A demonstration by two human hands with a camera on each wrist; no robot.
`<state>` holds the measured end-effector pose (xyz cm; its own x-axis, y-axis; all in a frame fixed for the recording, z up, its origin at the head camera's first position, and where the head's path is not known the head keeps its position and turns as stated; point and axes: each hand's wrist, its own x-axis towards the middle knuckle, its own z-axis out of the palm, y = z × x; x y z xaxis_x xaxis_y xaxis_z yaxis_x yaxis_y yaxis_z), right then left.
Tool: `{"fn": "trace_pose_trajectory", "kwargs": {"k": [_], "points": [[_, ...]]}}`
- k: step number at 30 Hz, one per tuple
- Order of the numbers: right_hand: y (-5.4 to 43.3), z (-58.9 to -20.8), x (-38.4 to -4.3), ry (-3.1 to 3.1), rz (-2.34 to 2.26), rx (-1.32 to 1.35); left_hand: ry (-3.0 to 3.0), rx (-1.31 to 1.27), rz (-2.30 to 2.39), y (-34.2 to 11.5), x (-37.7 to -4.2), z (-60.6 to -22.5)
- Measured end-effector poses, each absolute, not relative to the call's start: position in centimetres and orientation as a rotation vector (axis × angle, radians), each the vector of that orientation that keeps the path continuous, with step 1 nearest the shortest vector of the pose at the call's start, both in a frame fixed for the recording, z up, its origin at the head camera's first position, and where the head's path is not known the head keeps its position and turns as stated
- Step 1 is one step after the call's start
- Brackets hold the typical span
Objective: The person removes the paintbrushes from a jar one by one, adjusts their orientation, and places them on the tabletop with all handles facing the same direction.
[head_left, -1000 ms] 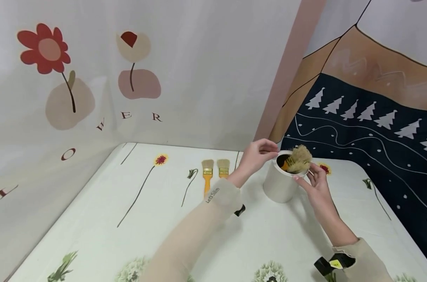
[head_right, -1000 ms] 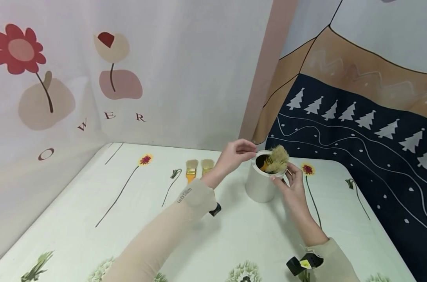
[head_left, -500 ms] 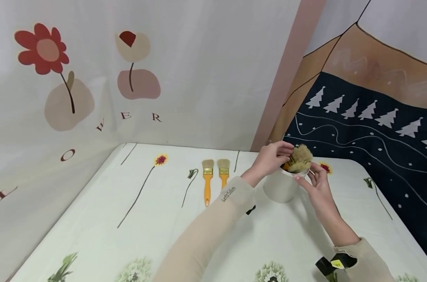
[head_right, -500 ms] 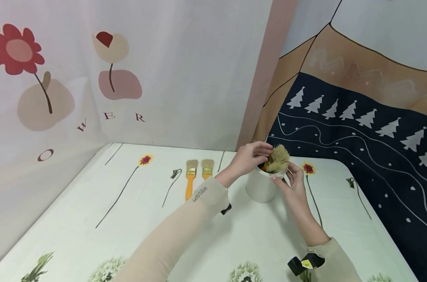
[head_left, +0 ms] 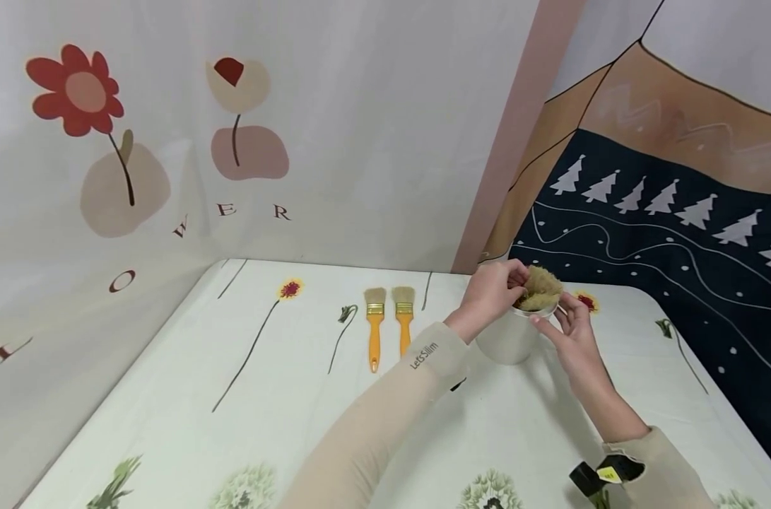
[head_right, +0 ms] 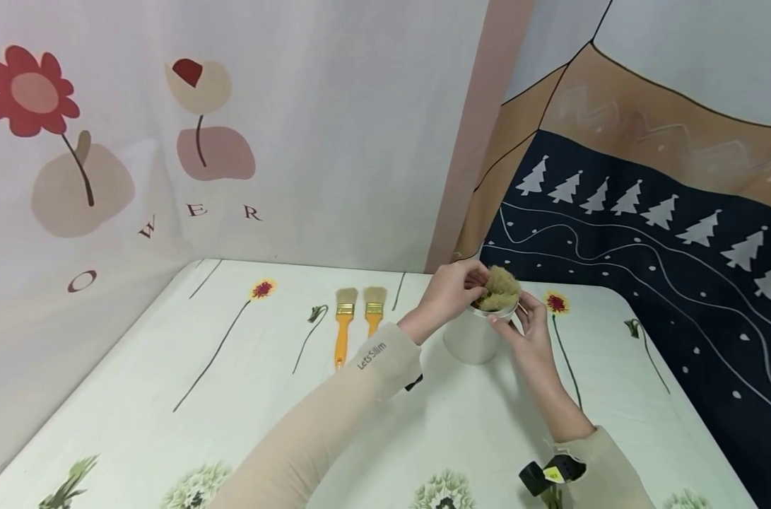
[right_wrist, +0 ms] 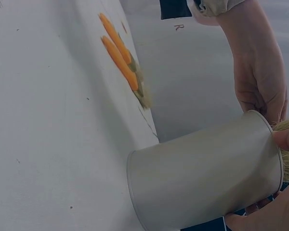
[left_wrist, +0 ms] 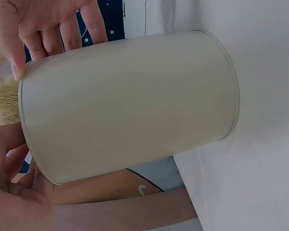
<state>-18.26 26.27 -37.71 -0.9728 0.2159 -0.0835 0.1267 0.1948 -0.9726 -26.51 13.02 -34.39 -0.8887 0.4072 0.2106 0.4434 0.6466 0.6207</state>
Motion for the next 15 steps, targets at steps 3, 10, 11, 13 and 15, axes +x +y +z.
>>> {"fn": "trace_pose_trajectory", "kwargs": {"k": [3, 10, 11, 13, 15], "points": [[26.3, -37.7, -18.2, -2.378, 1.912, -0.349, -2.798, -0.743, -1.076, 13.0, -26.4, -34.4], [26.0, -37.6, -18.3, -2.370, 1.906, -0.303, -2.740, -0.781, -1.297, 12.3, -26.5, -34.3], [26.0, -37.6, -18.3, -2.370, 1.904, -0.301, -2.723, -0.783, -1.349, 12.2, -26.6, -34.3], [26.1, -37.7, -18.4, -2.370, 1.901, -0.308, -2.689, -0.785, -1.451, 12.0, -26.6, -34.3], [26.2, -37.8, -18.3, -2.372, 1.900, -0.315, -2.659, -0.777, -1.536, 11.9, -26.5, -34.2]]}}
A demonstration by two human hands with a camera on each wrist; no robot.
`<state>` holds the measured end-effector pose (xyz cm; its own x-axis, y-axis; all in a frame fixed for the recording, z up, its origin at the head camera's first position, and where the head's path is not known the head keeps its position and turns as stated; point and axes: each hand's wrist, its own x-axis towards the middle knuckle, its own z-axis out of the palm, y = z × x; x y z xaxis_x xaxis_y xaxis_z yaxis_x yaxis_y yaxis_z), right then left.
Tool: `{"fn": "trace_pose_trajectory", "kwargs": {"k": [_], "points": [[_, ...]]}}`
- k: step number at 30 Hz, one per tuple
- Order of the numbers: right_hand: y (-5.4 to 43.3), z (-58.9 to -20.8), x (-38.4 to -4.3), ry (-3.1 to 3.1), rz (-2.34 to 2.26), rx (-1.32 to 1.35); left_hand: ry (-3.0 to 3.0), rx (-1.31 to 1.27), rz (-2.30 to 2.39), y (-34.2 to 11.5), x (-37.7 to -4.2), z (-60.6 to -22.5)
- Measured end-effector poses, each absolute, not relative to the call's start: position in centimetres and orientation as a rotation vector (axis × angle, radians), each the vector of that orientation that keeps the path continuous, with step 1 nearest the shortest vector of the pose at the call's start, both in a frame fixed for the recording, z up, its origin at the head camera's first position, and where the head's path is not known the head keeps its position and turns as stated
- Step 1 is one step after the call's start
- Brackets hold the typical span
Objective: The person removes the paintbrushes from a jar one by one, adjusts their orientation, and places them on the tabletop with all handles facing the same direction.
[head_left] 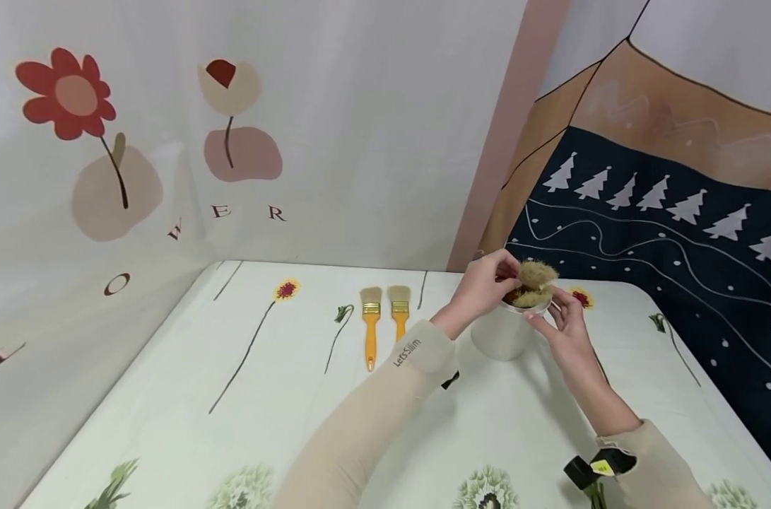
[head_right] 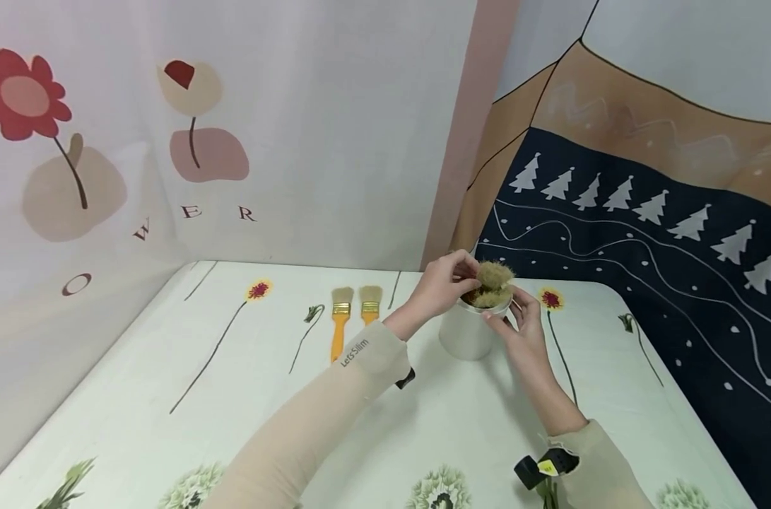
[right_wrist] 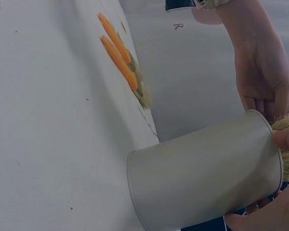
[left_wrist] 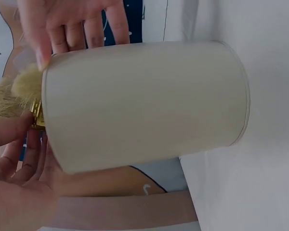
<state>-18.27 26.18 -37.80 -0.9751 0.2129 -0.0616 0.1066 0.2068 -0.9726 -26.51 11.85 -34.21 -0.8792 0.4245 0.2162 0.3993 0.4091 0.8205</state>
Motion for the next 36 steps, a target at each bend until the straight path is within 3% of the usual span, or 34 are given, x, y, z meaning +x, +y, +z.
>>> {"fn": "trace_pose_trajectory", "kwargs": {"k": [19, 36], "points": [[26.1, -37.9, -18.1, -2.369, 1.912, -0.342, 2.290, 0.856, 2.194, 8.2, -27.1, -29.9], [26.0, -37.7, -18.1, -2.375, 1.894, -0.336, 2.231, 0.832, 2.577, 2.1, -28.3, -26.6]]}}
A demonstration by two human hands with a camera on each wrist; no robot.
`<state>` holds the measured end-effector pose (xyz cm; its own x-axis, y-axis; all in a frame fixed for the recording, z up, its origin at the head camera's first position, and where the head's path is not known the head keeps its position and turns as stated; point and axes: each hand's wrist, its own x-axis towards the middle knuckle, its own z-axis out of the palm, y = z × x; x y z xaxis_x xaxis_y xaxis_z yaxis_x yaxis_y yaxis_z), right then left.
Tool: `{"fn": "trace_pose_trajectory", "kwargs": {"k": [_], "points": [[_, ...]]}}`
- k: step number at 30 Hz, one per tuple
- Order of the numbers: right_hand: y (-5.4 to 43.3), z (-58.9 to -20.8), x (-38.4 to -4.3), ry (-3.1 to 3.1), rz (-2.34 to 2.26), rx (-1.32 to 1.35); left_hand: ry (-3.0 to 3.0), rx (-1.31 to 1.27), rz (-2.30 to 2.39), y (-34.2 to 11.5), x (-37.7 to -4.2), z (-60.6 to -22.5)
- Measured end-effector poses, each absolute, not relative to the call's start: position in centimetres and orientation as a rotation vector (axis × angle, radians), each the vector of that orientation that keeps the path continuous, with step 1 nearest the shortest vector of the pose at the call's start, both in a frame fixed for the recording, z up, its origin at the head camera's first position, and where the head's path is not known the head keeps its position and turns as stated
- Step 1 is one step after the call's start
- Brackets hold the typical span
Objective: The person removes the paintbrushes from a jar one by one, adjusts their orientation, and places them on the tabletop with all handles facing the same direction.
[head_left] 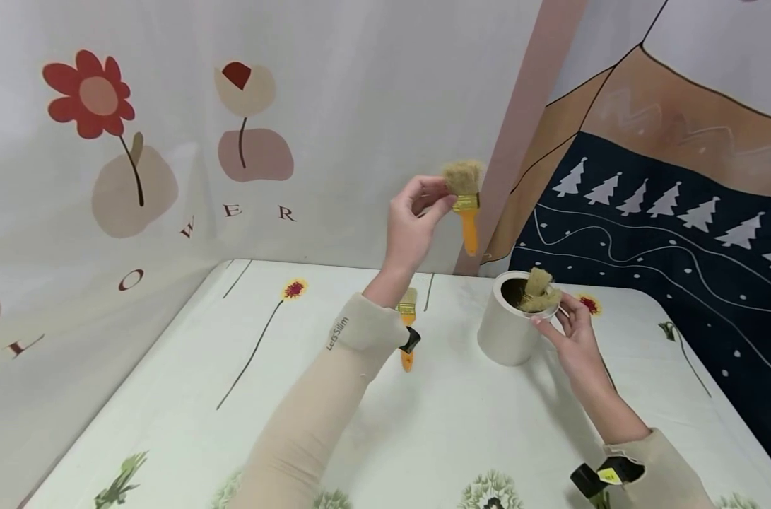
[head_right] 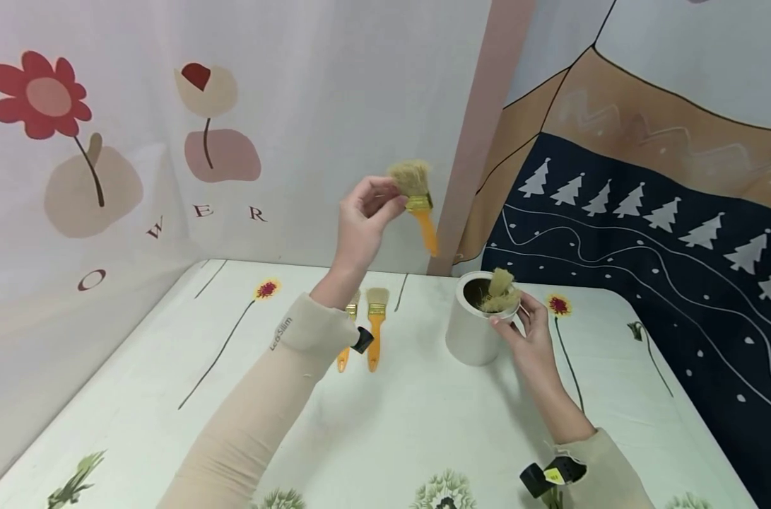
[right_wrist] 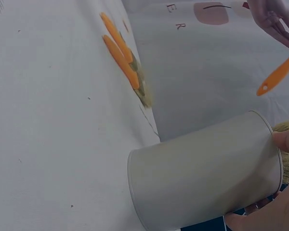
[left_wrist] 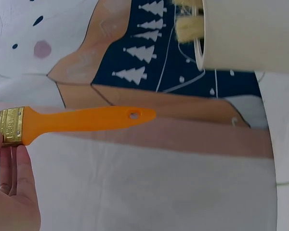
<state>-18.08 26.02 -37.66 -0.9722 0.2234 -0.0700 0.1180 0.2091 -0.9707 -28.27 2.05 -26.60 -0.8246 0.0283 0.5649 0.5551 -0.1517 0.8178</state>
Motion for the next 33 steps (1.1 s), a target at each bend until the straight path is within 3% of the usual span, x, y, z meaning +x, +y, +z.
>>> {"fn": "trace_pose_trajectory", "kwargs": {"k": [33], "points": [[26.1, -37.8, -18.0, -2.362, 1.916, -0.309, -1.863, -0.329, -2.016, -8.6, -30.2, -29.5]]}}
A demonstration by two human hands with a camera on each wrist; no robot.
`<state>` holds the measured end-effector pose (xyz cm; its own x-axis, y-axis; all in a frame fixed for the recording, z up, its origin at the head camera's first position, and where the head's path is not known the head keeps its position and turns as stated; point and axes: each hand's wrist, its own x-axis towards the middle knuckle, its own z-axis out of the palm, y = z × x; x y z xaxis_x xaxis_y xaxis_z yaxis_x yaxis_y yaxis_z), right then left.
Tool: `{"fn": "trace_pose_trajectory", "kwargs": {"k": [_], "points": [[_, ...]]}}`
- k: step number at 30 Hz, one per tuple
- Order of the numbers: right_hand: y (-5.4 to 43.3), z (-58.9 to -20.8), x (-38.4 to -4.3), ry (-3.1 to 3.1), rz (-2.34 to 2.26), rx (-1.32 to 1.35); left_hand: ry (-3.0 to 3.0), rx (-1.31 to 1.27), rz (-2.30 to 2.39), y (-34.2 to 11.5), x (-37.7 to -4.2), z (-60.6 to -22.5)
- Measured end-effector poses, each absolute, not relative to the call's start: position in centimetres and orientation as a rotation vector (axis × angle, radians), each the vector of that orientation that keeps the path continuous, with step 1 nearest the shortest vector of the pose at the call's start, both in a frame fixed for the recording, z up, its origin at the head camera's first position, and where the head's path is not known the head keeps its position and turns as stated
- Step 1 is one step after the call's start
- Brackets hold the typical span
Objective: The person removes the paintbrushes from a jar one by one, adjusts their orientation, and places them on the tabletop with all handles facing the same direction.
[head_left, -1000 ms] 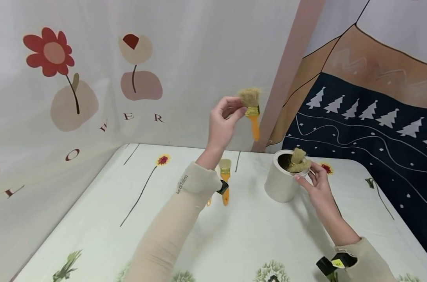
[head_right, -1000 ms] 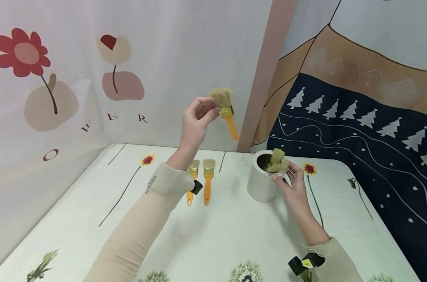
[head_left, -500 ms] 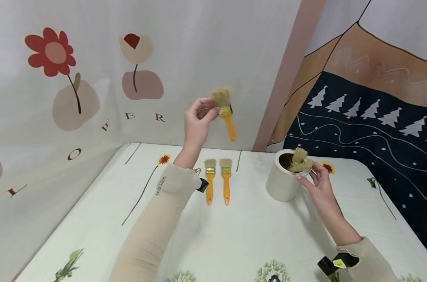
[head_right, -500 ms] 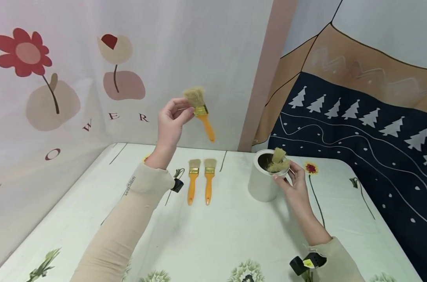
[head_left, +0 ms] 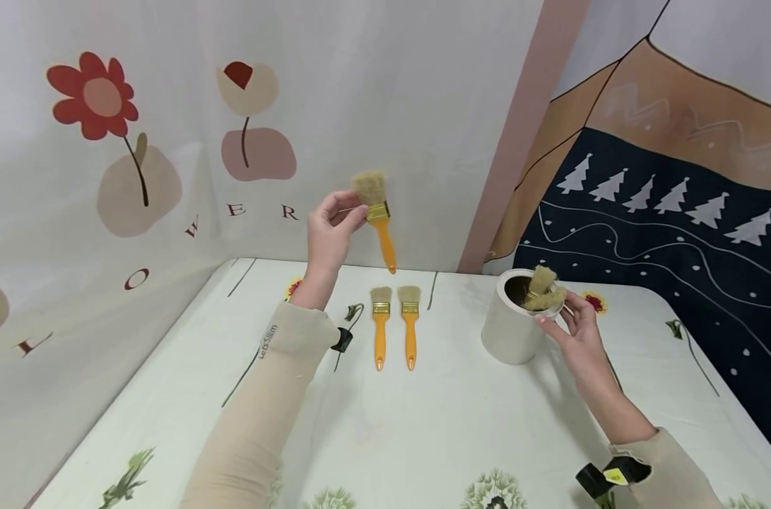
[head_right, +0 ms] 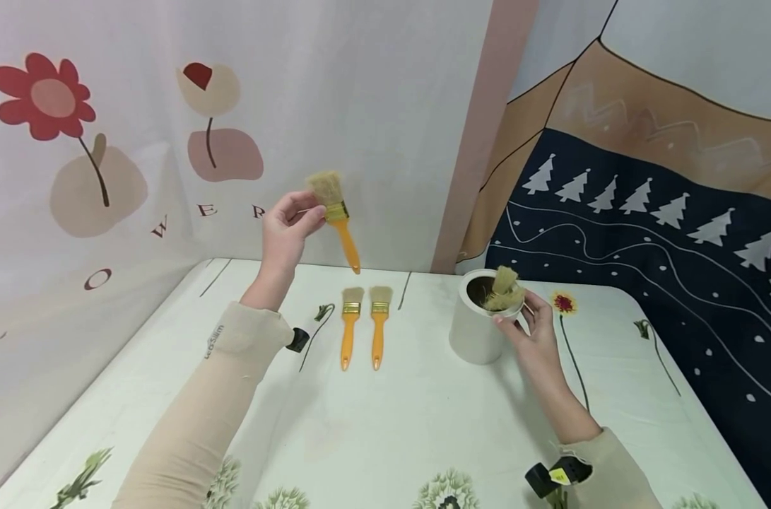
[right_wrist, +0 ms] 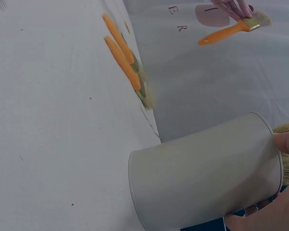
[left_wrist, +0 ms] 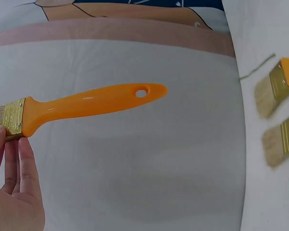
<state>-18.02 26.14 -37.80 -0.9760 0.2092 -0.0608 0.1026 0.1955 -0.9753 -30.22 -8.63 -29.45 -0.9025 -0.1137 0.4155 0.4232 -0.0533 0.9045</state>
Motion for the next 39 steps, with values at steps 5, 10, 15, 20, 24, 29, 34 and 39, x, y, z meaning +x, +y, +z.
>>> {"fn": "trace_pose_trajectory", "kwargs": {"k": [5, 10, 15, 20, 24, 29, 34, 39], "points": [[26.1, -37.8, -18.2, -2.353, 1.924, -0.327, -1.909, -0.277, -2.019, -9.6, -30.3, -30.1], [26.1, -37.8, -18.1, -2.359, 1.914, -0.312, -1.992, -0.198, -1.999, -10.3, -30.3, -30.9], [26.2, -37.8, -18.1, -2.359, 1.917, -0.317, -2.077, -0.122, -1.989, -10.9, -30.5, -31.8], [26.3, -37.8, -18.1, -2.368, 1.902, -0.304, -2.176, -0.036, -1.972, -11.6, -30.9, -32.9], [26.3, -37.8, -18.2, -2.364, 1.910, -0.312, -2.228, 0.042, -1.979, -12.1, -31.2, -34.0], [26.3, -38.0, -18.3, -2.353, 1.934, -0.349, -2.263, 0.124, -2.008, -12.5, -31.6, -35.4], [26.4, -38.0, -18.4, -2.359, 1.926, -0.367, -2.327, 0.211, -2.026, -13.0, -32.1, -36.9], [26.3, -37.9, -18.3, -2.367, 1.903, -0.351, -2.432, 0.281, -1.994, -13.3, -32.5, -38.5]]}}
